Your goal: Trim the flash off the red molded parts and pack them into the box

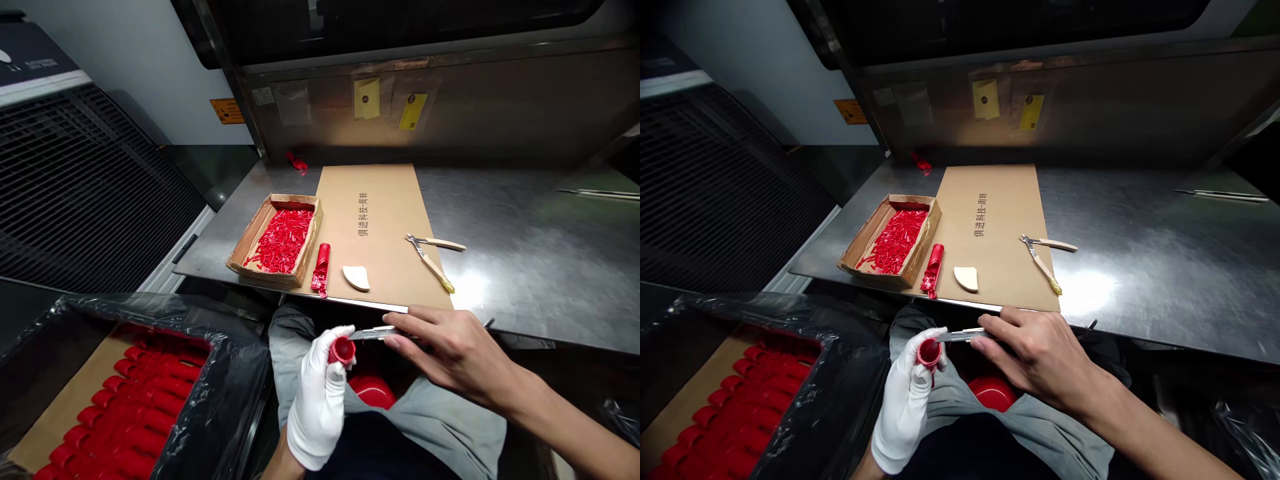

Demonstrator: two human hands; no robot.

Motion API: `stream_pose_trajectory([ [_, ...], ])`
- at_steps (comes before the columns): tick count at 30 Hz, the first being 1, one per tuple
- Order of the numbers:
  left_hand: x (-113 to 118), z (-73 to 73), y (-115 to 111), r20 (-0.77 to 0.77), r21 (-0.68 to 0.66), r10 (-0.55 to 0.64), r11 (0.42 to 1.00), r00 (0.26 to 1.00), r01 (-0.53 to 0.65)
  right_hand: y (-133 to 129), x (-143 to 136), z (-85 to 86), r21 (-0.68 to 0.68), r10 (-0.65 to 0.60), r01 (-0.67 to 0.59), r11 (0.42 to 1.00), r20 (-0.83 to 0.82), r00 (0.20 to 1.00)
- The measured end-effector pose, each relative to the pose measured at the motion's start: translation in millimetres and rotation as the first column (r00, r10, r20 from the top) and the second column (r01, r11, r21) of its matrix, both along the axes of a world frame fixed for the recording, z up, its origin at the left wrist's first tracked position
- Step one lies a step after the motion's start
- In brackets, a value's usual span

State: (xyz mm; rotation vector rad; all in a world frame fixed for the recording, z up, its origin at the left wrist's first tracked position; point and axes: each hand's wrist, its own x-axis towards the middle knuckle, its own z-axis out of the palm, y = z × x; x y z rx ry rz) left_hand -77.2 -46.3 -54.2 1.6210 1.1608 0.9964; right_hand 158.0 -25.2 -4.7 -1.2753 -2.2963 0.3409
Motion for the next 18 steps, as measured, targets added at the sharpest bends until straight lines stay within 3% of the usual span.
stream_pose_trajectory([
  [8, 2.2, 4.8, 3.0, 0.055, 0.006, 0.014, 1.000, 0.998, -0.015, 0.9, -3.8, 0.2, 0.032, 0.001, -0.003, 0.999, 0.040, 0.999],
  [18, 3.4, -5.4, 3.0, 0.013, -0.017, 0.108, 0.994, 0.994, -0.108, -0.6, -9.0, -5.4, 0.029, -0.029, 0.028, 0.999, 0.044, 0.999],
])
